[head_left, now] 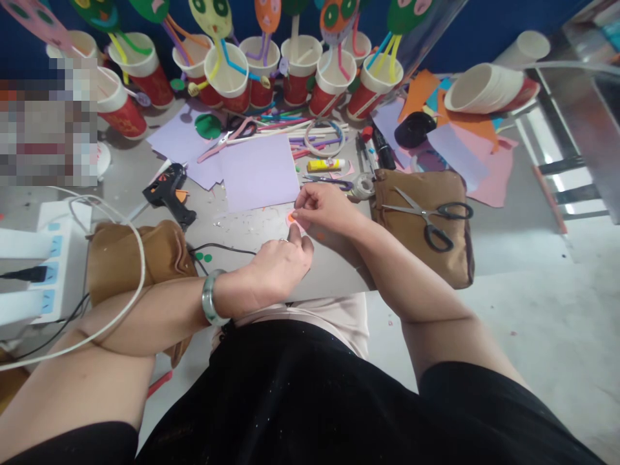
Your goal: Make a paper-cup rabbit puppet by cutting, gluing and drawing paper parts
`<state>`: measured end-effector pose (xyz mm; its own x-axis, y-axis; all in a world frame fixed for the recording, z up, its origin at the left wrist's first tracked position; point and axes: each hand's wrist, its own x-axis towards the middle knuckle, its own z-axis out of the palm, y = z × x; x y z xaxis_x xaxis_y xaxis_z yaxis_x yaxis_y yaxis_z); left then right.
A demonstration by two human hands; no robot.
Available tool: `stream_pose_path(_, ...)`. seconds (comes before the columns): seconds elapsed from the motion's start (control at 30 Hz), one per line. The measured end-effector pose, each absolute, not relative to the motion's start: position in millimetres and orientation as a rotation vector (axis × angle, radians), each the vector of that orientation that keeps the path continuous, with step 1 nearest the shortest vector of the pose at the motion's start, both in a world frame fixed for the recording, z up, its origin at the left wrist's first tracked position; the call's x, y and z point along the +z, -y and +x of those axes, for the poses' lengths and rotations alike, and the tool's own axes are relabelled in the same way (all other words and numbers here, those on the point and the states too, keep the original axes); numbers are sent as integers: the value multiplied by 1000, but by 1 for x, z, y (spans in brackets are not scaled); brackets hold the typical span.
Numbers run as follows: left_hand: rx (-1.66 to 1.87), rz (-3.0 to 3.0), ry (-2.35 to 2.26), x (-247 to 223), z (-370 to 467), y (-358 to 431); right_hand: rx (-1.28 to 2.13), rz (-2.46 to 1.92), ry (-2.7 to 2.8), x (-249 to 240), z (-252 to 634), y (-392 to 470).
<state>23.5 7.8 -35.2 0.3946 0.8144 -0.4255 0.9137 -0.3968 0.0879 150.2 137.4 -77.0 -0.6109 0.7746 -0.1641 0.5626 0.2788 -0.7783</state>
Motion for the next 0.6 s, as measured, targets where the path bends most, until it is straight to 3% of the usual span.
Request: stream_pose_path(0.6,-460,2317,-1497,-31,25,-9,1227,-1245,2322,-76,150,-137)
